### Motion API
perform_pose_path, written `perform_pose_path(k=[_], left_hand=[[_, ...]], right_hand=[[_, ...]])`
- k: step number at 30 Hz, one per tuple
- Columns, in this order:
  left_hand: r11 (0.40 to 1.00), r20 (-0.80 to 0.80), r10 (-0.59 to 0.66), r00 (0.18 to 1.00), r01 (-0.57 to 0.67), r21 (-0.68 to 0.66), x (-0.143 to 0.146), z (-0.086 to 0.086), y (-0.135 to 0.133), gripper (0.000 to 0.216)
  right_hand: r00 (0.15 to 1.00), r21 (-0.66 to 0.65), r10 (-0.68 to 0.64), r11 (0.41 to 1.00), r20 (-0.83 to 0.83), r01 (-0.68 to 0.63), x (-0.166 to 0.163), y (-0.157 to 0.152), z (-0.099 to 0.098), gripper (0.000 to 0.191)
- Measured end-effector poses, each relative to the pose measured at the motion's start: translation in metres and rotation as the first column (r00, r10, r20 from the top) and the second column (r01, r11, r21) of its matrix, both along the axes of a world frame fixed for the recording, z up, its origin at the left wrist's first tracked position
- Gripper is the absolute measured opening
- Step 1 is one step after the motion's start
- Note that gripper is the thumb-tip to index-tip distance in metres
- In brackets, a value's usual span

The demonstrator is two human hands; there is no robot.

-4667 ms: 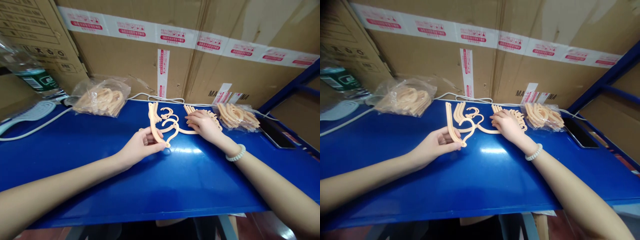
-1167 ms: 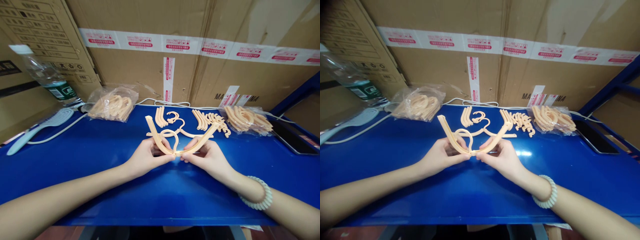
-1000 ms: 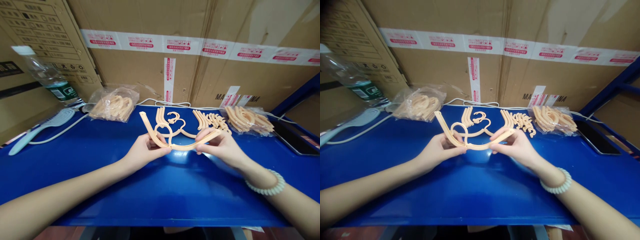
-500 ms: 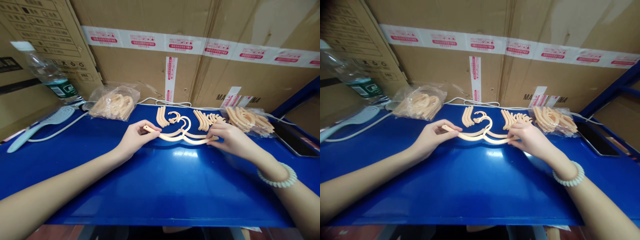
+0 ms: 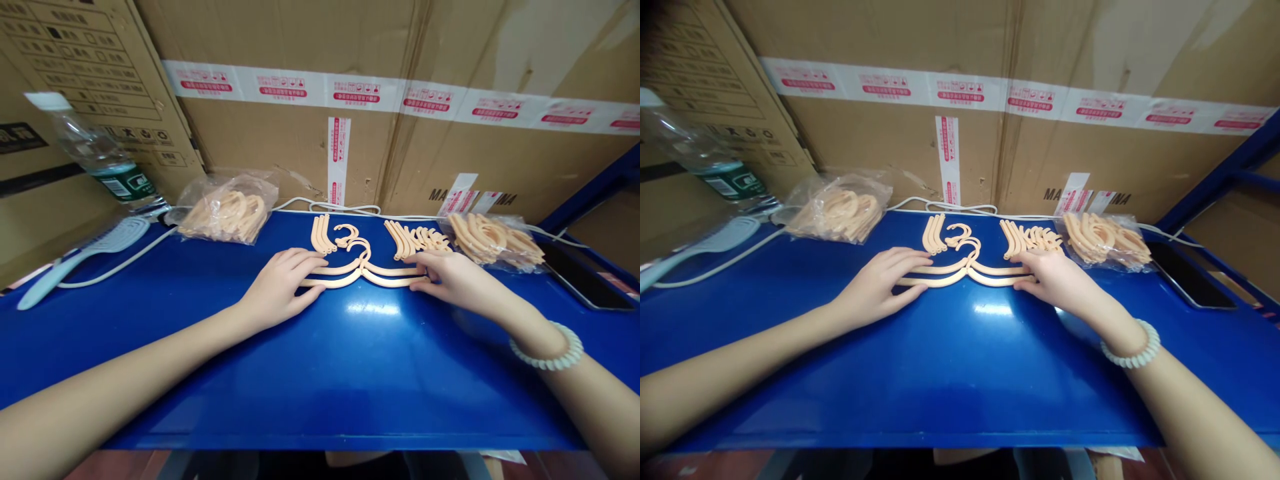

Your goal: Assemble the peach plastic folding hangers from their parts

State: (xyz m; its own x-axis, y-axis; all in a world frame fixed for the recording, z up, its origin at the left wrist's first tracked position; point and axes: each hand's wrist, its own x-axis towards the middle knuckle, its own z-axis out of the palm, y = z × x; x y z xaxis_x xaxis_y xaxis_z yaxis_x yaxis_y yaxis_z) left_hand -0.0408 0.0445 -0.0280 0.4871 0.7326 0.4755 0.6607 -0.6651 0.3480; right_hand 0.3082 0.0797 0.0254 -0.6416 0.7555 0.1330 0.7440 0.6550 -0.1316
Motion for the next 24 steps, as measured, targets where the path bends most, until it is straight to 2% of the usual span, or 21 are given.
perform_pose_path(k=[2,8,24], left_hand=[[0.999,-0.016,0.021,1.0,-0.021,-0.027,-0.0006,-0.0016,0.0012,0.033],[0.998,-0.045,0.046,0.998,-0.048,-0.042,-0.0028,-0.0052,0.0044,0.025],[0.996,-0.036,0.072,0.997,-0.073,-0.045,-0.0019,-0.0082,0.0045,0.022]], right_hand=[[0.998,0.022,-0.044,0.999,0.041,0.043,0.001,-0.0013,0.0014,0.039],[0.991,-0.008,-0.088,0.996,0.102,0.09,0.0023,-0.0024,0.0026,0.014],[0.981,-0.071,-0.137,0.986,0.135,0.148,0.0004,-0.0043,0.0012,0.015]])
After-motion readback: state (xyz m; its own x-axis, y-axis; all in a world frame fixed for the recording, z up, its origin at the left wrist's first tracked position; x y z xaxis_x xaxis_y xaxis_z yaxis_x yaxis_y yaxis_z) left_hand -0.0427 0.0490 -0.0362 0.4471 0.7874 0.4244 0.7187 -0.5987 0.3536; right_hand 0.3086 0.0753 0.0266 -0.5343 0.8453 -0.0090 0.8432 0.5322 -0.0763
